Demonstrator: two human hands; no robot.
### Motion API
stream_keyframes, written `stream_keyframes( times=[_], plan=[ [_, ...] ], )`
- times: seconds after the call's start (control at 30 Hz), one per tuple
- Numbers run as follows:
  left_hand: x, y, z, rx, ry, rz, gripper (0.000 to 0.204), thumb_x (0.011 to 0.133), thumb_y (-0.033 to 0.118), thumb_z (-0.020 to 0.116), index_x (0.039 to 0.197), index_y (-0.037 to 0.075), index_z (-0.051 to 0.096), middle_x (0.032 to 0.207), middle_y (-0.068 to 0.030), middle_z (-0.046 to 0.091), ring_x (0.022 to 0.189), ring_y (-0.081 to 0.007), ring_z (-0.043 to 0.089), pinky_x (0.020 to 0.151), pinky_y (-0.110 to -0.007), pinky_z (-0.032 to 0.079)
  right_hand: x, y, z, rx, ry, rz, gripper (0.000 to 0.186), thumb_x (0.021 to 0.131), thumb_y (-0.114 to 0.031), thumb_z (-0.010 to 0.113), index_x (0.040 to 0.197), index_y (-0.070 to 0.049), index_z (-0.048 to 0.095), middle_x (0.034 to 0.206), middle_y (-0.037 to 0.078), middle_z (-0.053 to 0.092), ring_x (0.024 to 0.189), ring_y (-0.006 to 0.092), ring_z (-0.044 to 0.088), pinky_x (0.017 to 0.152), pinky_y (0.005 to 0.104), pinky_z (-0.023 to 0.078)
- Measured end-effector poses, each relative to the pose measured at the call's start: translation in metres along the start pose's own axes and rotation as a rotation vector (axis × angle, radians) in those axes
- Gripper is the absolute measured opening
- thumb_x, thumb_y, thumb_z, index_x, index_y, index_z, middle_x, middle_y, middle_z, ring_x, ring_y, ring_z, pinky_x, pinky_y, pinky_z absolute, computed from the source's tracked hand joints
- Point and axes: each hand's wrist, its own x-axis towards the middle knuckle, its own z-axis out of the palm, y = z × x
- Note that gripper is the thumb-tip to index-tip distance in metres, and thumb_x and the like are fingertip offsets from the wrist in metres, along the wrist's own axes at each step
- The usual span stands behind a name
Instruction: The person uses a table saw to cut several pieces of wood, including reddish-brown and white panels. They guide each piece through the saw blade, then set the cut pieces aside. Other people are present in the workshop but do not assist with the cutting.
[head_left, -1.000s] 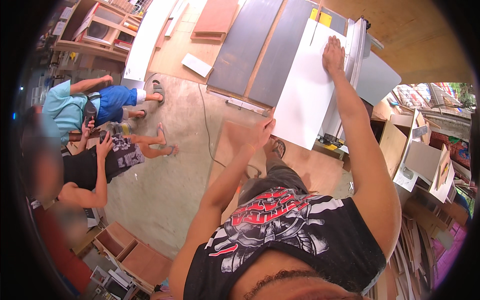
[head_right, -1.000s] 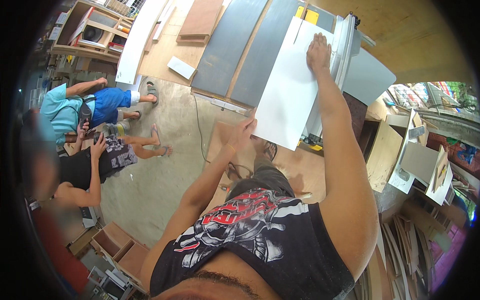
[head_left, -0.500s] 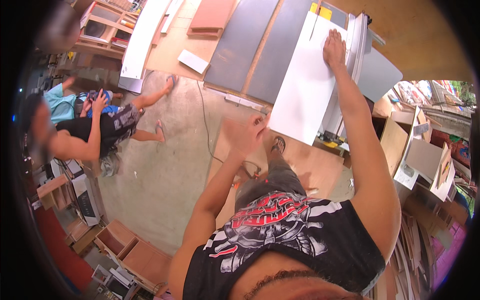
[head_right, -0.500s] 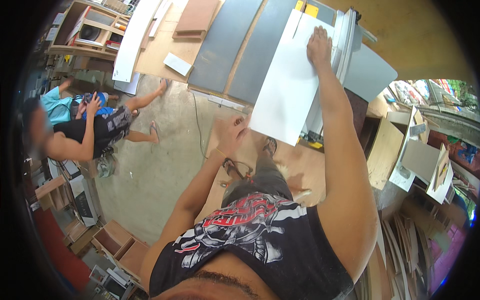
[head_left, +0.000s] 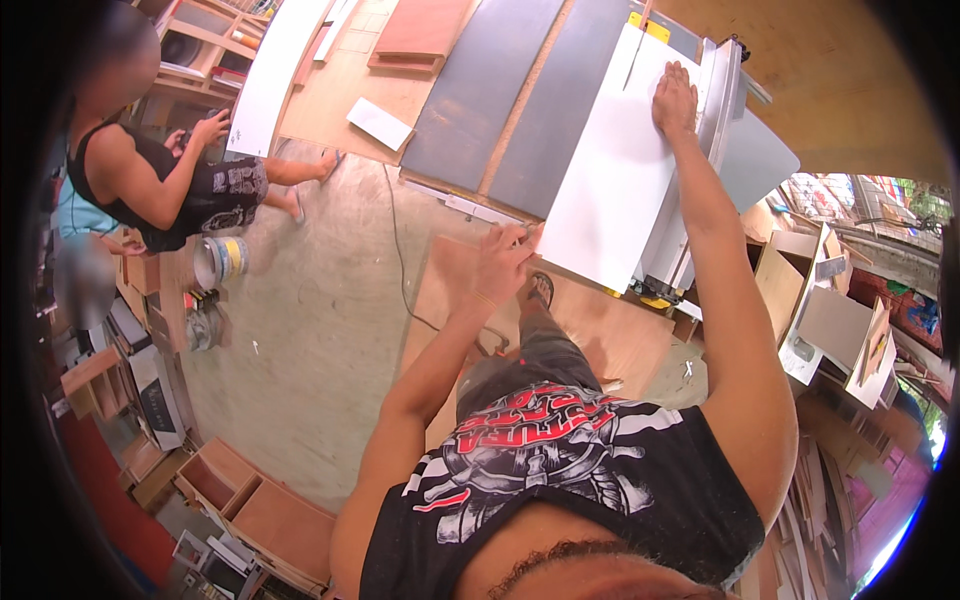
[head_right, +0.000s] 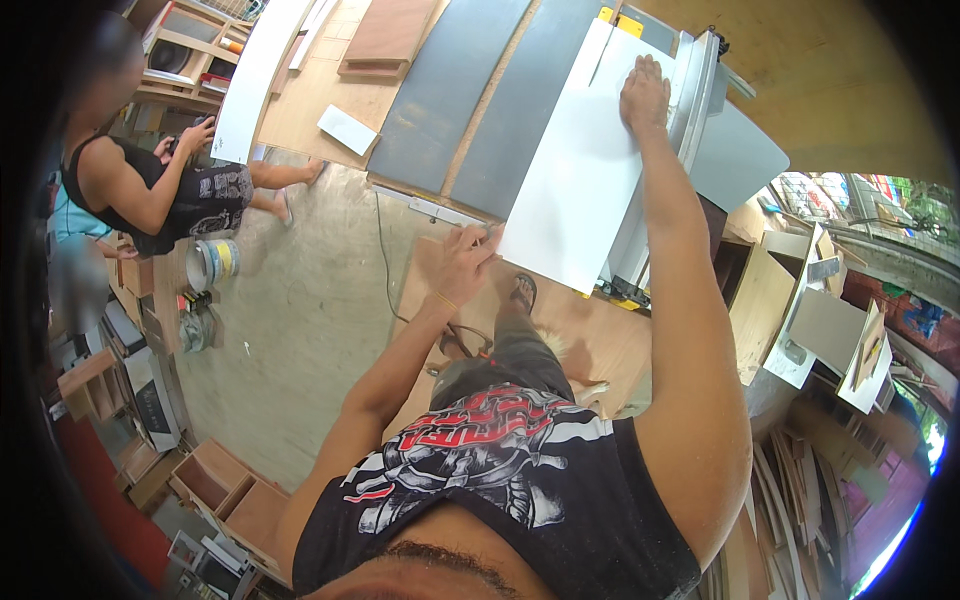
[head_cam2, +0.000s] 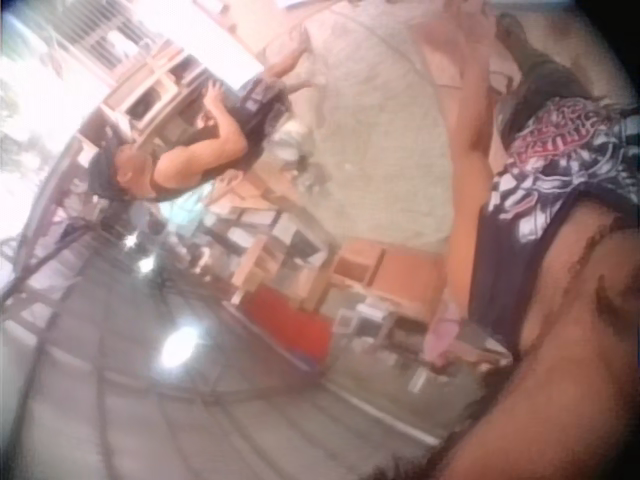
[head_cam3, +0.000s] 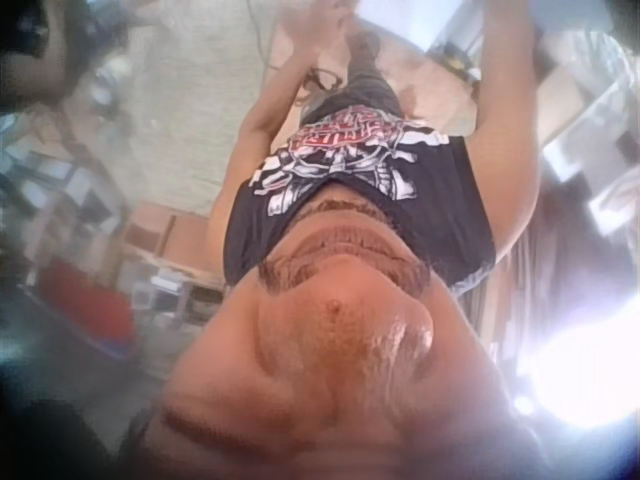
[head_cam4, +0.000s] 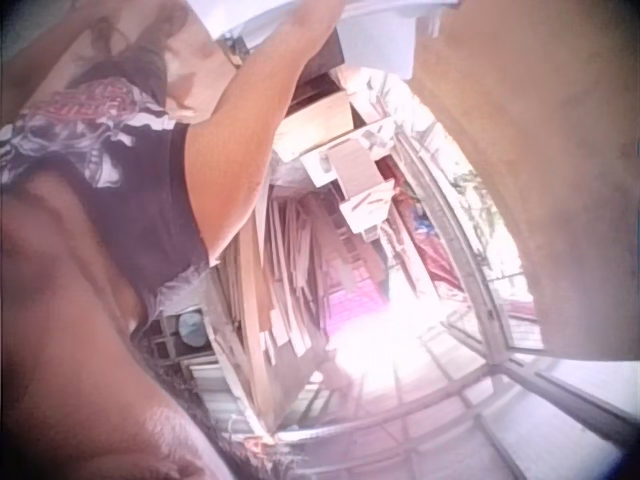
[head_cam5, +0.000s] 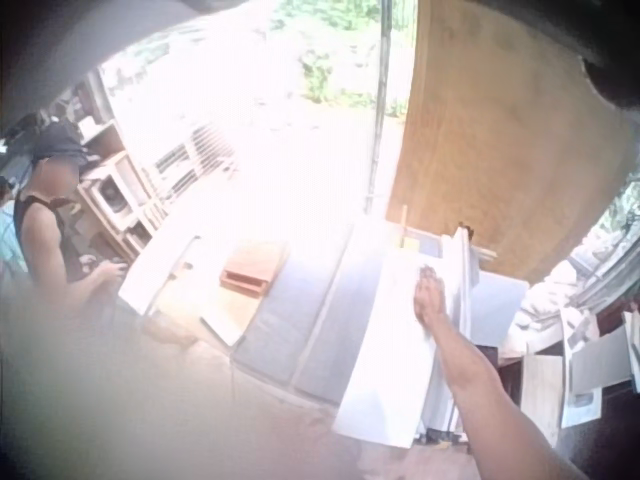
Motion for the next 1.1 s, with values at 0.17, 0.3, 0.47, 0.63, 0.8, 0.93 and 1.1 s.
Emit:
stream_keyframes(
  times=[0.17, 0.3, 0.47, 0.63, 0.8, 0.93, 1.1],
  plan=[
    [0.020, 0.001, 0.002, 0.015, 0.017, 0.023, 0.054, 0.079, 0.009, 0.072, 0.131, 0.020, 0.064, 0.100, 0.0010, 0.053, 0.097, -0.0220, 0.048, 0.084, -0.040, 0.036, 0.016, 0.008, 0.004, 0.011, -0.016, 0.019, 0.051, 0.103, -0.027, 0.027, 0.150, -0.010, 0.038, 0.159, 0.006, 0.032, 0.147, 0.0223, 0.026, 0.120, 0.0452, 0.020],
    [0.030, 0.001, 0.004, 0.037, 0.031, 0.020, 0.056, 0.078, 0.007, 0.071, 0.132, 0.020, 0.063, 0.100, 0.0021, 0.052, 0.098, -0.0212, 0.048, 0.085, -0.040, 0.034, 0.030, 0.010, 0.009, 0.030, 0.006, -0.007, 0.050, 0.103, -0.026, 0.027, 0.149, -0.010, 0.039, 0.158, 0.007, 0.033, 0.147, 0.0234, 0.028, 0.119, 0.0472, 0.022],
    [0.046, -0.003, 0.007, 0.014, 0.019, 0.030, 0.053, 0.079, 0.008, 0.070, 0.130, 0.019, 0.064, 0.102, 0.0015, 0.052, 0.099, -0.0225, 0.047, 0.085, -0.041, 0.034, 0.044, 0.017, 0.012, 0.053, 0.023, -0.020, 0.050, 0.103, -0.026, 0.027, 0.148, -0.009, 0.040, 0.158, 0.008, 0.034, 0.146, 0.0244, 0.029, 0.119, 0.0480, 0.023],
    [0.060, -0.006, 0.015, 0.079, 0.022, 0.029, 0.051, 0.079, 0.009, 0.071, 0.129, 0.019, 0.065, 0.102, 0.0024, 0.053, 0.099, -0.0213, 0.047, 0.086, -0.041, 0.034, 0.060, 0.019, 0.017, 0.064, 0.010, 0.003, 0.051, 0.103, -0.026, 0.026, 0.149, -0.010, 0.039, 0.158, 0.008, 0.034, 0.146, 0.0249, 0.029, 0.119, 0.0473, 0.022],
    [0.075, -0.002, 0.014, 0.085, 0.027, 0.045, 0.049, 0.080, 0.009, 0.070, 0.128, 0.016, 0.065, 0.101, 0.0028, 0.053, 0.099, -0.0209, 0.048, 0.087, -0.040, 0.033, 0.073, 0.025, 0.025, 0.061, 0.014, -0.005, 0.051, 0.103, -0.027, 0.027, 0.149, -0.009, 0.040, 0.157, 0.008, 0.035, 0.146, 0.0248, 0.029, 0.119, 0.0473, 0.021],
    [0.088, -0.006, 0.016, 0.119, -0.017, 0.055, 0.048, 0.081, 0.008, 0.069, 0.128, 0.015, 0.065, 0.102, 0.0029, 0.053, 0.100, -0.0209, 0.049, 0.087, -0.040, 0.033, 0.085, 0.035, 0.031, 0.067, 0.043, -0.024, 0.051, 0.103, -0.027, 0.026, 0.149, -0.010, 0.040, 0.157, 0.007, 0.035, 0.146, 0.0241, 0.029, 0.120, 0.0469, 0.021],
    [0.103, -0.006, 0.018, 0.065, 0.020, 0.059, 0.041, 0.082, 0.011, 0.071, 0.123, 0.014, 0.068, 0.100, 0.0025, 0.055, 0.097, -0.0219, 0.049, 0.087, -0.040, 0.032, 0.100, 0.042, 0.041, 0.076, 0.034, -0.016, 0.052, 0.103, -0.028, 0.025, 0.149, -0.011, 0.039, 0.158, 0.006, 0.034, 0.147, 0.0234, 0.028, 0.120, 0.0465, 0.022]
  ],
)
